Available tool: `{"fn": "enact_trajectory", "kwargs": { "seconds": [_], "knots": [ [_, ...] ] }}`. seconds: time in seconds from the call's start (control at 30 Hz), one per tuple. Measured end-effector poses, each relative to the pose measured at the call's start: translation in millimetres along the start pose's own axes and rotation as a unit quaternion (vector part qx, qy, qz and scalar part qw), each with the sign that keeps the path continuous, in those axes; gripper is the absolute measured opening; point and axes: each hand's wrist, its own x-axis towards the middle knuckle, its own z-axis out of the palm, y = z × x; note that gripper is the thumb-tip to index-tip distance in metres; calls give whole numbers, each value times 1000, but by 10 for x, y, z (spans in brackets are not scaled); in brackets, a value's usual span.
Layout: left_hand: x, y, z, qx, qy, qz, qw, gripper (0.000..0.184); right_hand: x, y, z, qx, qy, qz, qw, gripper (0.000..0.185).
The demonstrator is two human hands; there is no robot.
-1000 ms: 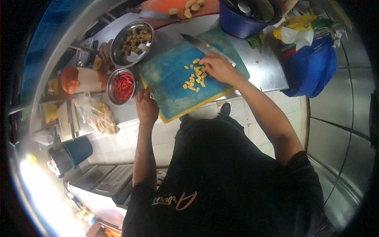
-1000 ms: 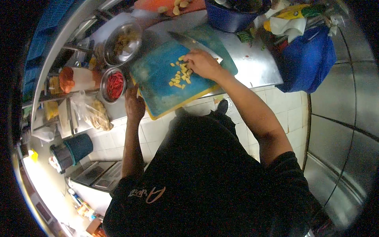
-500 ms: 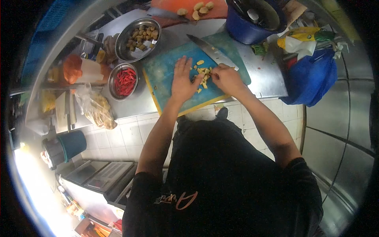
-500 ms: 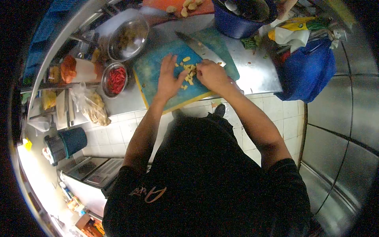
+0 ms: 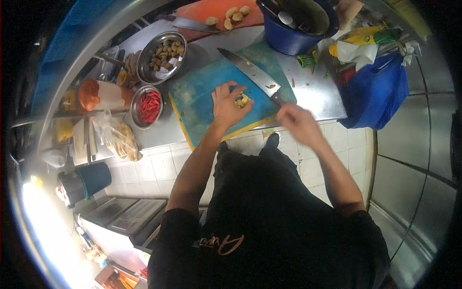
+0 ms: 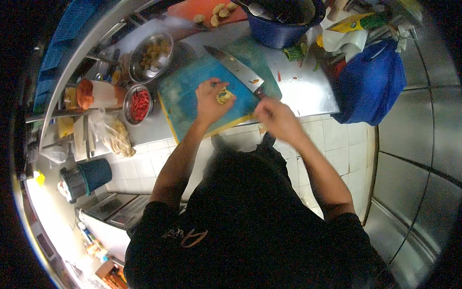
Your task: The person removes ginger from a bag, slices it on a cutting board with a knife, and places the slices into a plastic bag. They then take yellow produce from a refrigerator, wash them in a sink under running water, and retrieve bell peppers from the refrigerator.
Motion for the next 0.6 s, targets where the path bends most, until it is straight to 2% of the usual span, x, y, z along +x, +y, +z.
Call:
{"fn": "enact_trajectory", "kwargs": {
  "seconds": [0.07,0.13,0.17,0.2,0.27,0.33,0.43,0.5,0.6],
  "knots": [
    [28,61,-5,2,51,-37,998,33,-259,141,183,46,-105,-30,993,15],
    [-29,-71,65,-15,87,-79,993,38,-362,472,411,54,-127,-18,990,19],
    [-68,-278,115,-46,125,-92,987,38,-401,569,480,63,-156,49,985,24],
    [-111,-566,169,-78,160,-105,978,39,-399,680,536,133,-188,121,966,25],
    [-162,-600,175,-72,185,-125,972,38,-390,892,651,266,-242,261,896,29],
    [-65,-274,64,4,169,-132,977,33,-368,1028,826,396,-222,313,834,31],
    [-33,221,72,108,41,-127,985,26,-251,987,1161,538,-157,355,748,34],
    [-33,225,104,72,25,-90,993,23,-147,1043,1439,610,-125,350,700,34],
    [-134,125,192,26,-2,-56,998,19,-14,962,1687,663,-97,333,663,37]
  ]
}}
